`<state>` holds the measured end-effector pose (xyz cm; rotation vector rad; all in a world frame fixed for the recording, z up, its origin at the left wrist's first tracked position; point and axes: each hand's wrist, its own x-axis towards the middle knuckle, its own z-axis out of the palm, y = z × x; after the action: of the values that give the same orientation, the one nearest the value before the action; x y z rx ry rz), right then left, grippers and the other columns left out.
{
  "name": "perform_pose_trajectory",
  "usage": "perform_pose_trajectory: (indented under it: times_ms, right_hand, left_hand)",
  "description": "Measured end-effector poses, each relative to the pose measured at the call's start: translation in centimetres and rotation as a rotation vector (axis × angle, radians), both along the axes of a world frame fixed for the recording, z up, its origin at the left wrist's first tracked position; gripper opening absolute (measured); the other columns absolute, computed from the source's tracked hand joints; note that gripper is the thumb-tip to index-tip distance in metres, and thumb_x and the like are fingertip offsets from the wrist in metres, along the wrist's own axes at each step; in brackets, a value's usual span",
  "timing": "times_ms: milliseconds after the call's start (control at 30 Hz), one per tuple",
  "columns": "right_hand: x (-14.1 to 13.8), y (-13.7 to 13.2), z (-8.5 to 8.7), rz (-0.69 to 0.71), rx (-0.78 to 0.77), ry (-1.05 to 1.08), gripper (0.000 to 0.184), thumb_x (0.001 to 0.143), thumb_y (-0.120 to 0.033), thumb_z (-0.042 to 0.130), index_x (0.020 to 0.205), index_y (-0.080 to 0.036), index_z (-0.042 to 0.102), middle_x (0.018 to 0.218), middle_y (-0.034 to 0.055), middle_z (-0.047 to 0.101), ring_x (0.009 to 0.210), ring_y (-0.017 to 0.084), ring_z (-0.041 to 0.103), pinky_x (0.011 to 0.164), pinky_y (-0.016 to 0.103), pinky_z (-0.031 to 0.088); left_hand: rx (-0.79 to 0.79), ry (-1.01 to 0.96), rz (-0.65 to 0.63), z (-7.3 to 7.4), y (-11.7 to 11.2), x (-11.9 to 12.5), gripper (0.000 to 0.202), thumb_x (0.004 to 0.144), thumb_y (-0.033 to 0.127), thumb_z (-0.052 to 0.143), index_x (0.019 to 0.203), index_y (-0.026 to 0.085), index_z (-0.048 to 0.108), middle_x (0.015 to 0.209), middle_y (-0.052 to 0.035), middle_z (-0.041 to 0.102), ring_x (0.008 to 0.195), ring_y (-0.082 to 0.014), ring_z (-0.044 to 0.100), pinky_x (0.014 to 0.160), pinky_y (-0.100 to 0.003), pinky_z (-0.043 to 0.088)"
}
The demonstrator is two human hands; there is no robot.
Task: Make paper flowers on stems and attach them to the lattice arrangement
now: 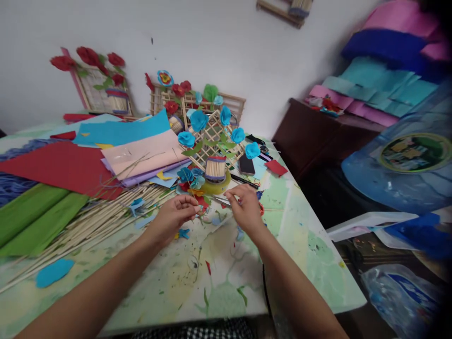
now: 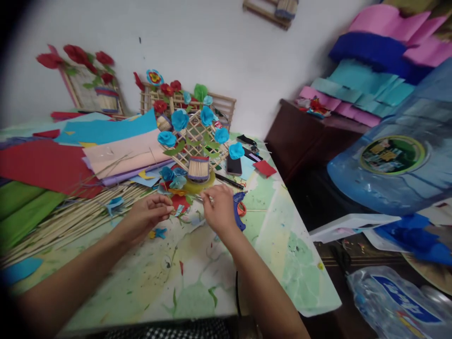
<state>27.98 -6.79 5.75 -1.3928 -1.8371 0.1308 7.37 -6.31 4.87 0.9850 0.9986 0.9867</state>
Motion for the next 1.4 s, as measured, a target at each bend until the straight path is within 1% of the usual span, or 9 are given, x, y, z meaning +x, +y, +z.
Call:
perform_pose_trajectory:
  times_ms: [67,167,267,467,600,800,933,1200,1400]
  right_hand:
    - [-1.3,0.2,-1.4,0.023,-0.014,0.109,0.021,0.086,-0.022,0.053,0.068,-0.018,0.064,0.069,0.0024,0.063,0.075,0.019,0.054,0.074,0.032,0.037]
    - [-2.1,-0.1,-3.3,0.048,-0.038,0.228,0.022,0.086,-0.022,0.051,0.068,-0.017,0.062,0.070,0.0032,0.063,0.074,0.018,0.054,0.075,0.033,0.038]
    - [-2.0,-0.8,-4.3,0.112,-0.063,0.295,0.022,0.086,-0.026,0.052,0.071,-0.017,0.064,0.073,0.0044,0.065,0.076,0.019,0.056,0.076,0.034,0.039]
    - [-2.2,-1.8,-4.1,0.237,-0.059,0.352,0.029,0.089,-0.035,0.048,0.076,-0.018,0.068,0.075,0.0046,0.066,0.077,0.019,0.056,0.077,0.035,0.038]
    - [-2.6,-1.9,-4.2,0.192,-0.018,0.261,0.021,0.085,-0.030,0.057,0.069,-0.019,0.066,0.070,0.0029,0.065,0.074,0.019,0.055,0.075,0.035,0.037]
    - [-2.5,-1.9,-4.3,0.143,-0.027,0.140,0.024,0.088,-0.030,0.053,0.071,-0.019,0.065,0.071,0.0024,0.065,0.076,0.019,0.054,0.076,0.035,0.035]
    - [-2.2,-1.6,-4.5,0.175,-0.072,0.140,0.030,0.091,-0.033,0.047,0.072,-0.018,0.065,0.069,0.0023,0.062,0.074,0.018,0.053,0.074,0.033,0.034]
    - [-2.4,-1.5,-4.6,0.143,-0.097,0.165,0.021,0.082,-0.024,0.056,0.062,-0.018,0.059,0.064,0.0005,0.059,0.071,0.017,0.052,0.073,0.032,0.035]
    - [-2.5,-1.8,-4.3,0.136,-0.039,0.096,0.022,0.084,-0.025,0.055,0.064,-0.019,0.058,0.065,0.0003,0.059,0.072,0.017,0.051,0.074,0.033,0.034]
  left_hand:
    - [0.024,0.050,-0.011,-0.4,-0.1,0.2,0.018,0.062,0.021,0.077,0.074,0.015,0.064,0.063,0.0016,0.063,0.053,-0.0079,0.055,0.051,-0.018,0.041]
    - [0.043,0.088,-0.020,-0.7,-0.2,0.4,0.016,0.065,0.021,0.075,0.075,0.016,0.064,0.064,0.0019,0.062,0.054,-0.0081,0.055,0.051,-0.018,0.041]
    - [0.078,0.113,-0.032,-0.9,-0.2,0.3,0.017,0.066,0.022,0.075,0.077,0.016,0.063,0.066,0.0021,0.061,0.055,-0.0076,0.054,0.052,-0.018,0.042]
    - [0.134,0.175,-0.027,-1.6,0.0,0.4,0.015,0.066,0.022,0.073,0.075,0.017,0.062,0.063,0.0027,0.060,0.054,-0.0087,0.053,0.052,-0.020,0.042]
    - [0.144,0.211,-0.027,-2.3,0.2,0.6,0.015,0.065,0.022,0.073,0.075,0.017,0.062,0.064,0.0034,0.060,0.053,-0.0076,0.053,0.051,-0.019,0.041]
    - [0.145,0.222,-0.010,-2.4,0.0,0.7,0.016,0.063,0.022,0.074,0.074,0.017,0.063,0.064,0.0035,0.061,0.054,-0.0079,0.054,0.052,-0.020,0.043]
    - [0.142,0.221,-0.012,-2.4,0.0,0.8,0.015,0.063,0.021,0.073,0.074,0.017,0.063,0.062,0.0040,0.060,0.053,-0.0073,0.054,0.051,-0.019,0.043]
    - [0.165,0.212,-0.020,-2.4,0.1,0.7,0.015,0.063,0.020,0.073,0.074,0.018,0.064,0.061,0.0033,0.062,0.053,-0.0083,0.056,0.052,-0.019,0.044]
    - [0.180,0.205,-0.011,-2.2,-0.1,0.7,0.025,0.065,0.025,0.074,0.087,0.018,0.065,0.060,0.0029,0.063,0.054,-0.0099,0.056,0.052,-0.020,0.044]
